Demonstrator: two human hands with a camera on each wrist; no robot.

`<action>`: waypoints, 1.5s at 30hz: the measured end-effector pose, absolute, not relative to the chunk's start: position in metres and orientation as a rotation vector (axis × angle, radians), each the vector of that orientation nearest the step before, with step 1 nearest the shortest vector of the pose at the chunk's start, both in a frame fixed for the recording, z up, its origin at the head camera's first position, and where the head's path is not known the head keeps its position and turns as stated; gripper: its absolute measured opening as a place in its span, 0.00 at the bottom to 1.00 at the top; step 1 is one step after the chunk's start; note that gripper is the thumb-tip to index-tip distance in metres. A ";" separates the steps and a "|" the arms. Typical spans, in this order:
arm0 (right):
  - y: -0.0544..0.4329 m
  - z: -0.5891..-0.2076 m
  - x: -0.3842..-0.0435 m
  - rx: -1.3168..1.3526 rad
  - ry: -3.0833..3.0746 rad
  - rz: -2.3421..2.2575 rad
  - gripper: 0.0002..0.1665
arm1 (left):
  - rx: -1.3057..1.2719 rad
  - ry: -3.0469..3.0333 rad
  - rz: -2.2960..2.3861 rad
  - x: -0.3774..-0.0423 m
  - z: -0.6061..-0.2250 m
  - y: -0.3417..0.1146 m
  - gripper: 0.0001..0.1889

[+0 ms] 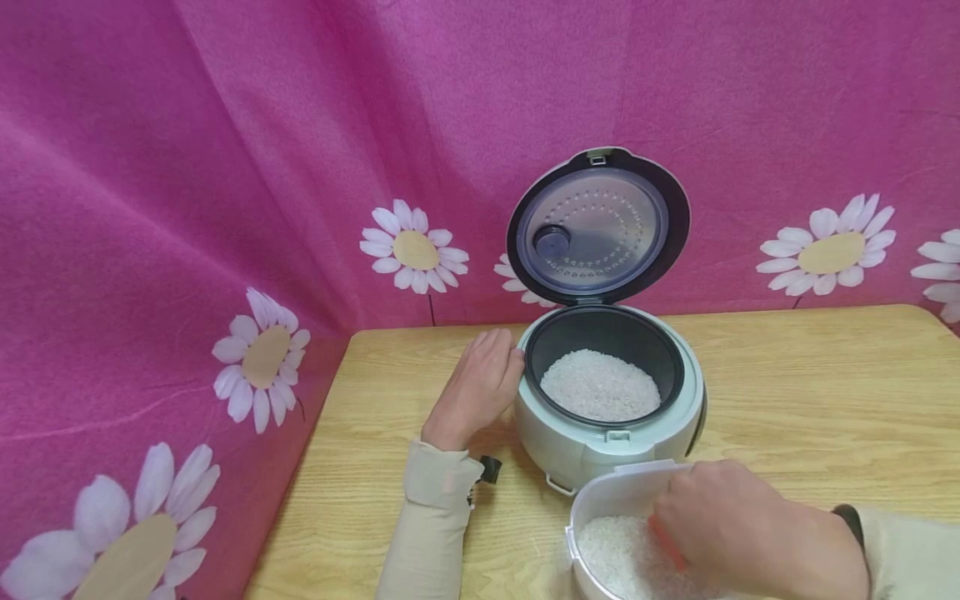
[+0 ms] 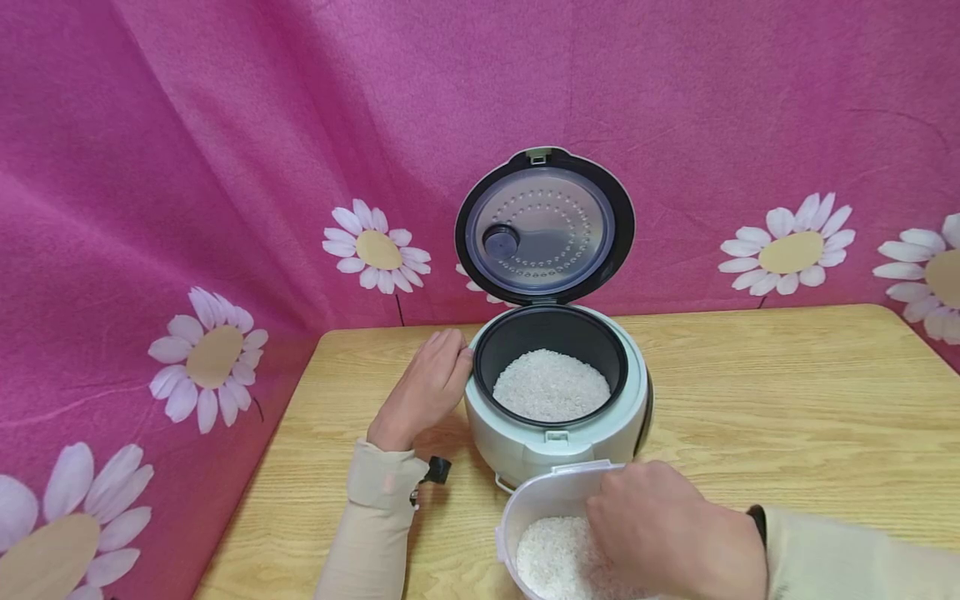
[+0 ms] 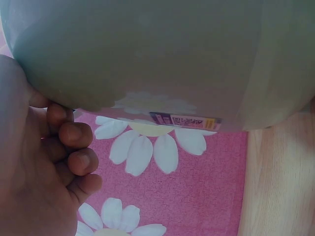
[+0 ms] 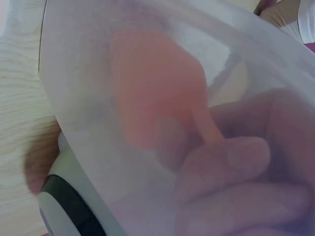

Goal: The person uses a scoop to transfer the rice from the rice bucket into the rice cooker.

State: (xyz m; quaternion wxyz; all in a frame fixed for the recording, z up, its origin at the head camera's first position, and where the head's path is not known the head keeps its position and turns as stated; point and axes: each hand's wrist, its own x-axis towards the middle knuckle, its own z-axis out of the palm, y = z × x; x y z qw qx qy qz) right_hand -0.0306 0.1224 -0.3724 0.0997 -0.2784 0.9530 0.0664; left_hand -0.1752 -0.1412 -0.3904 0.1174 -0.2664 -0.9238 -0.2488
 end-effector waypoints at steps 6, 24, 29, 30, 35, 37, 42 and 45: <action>0.119 -0.373 -0.032 -0.755 2.752 0.178 0.20 | -0.789 -2.691 -0.709 -0.176 -0.391 -0.141 0.09; 0.115 -0.383 -0.033 -0.741 2.805 0.214 0.21 | -0.792 -2.687 -0.721 -0.177 -0.391 -0.141 0.09; 0.114 -0.381 -0.033 -0.742 2.796 0.176 0.21 | -0.792 -2.682 -0.715 -0.177 -0.392 -0.141 0.09; 0.113 -0.381 -0.033 -0.739 2.799 0.168 0.22 | -0.792 -2.682 -0.714 -0.177 -0.392 -0.142 0.09; 0.112 -0.379 -0.032 -0.738 2.798 0.134 0.21 | -0.787 -2.691 -0.719 -0.178 -0.392 -0.142 0.09; 0.111 -0.379 -0.033 -0.736 2.791 0.125 0.20 | -0.785 -2.694 -0.719 -0.178 -0.392 -0.142 0.09; 0.110 -0.379 -0.033 -0.723 2.779 0.131 0.24 | -0.785 -2.696 -0.707 -0.178 -0.392 -0.142 0.09; 0.112 -0.378 -0.031 -0.764 2.794 0.100 0.25 | -0.786 -2.702 -0.707 -0.178 -0.392 -0.142 0.09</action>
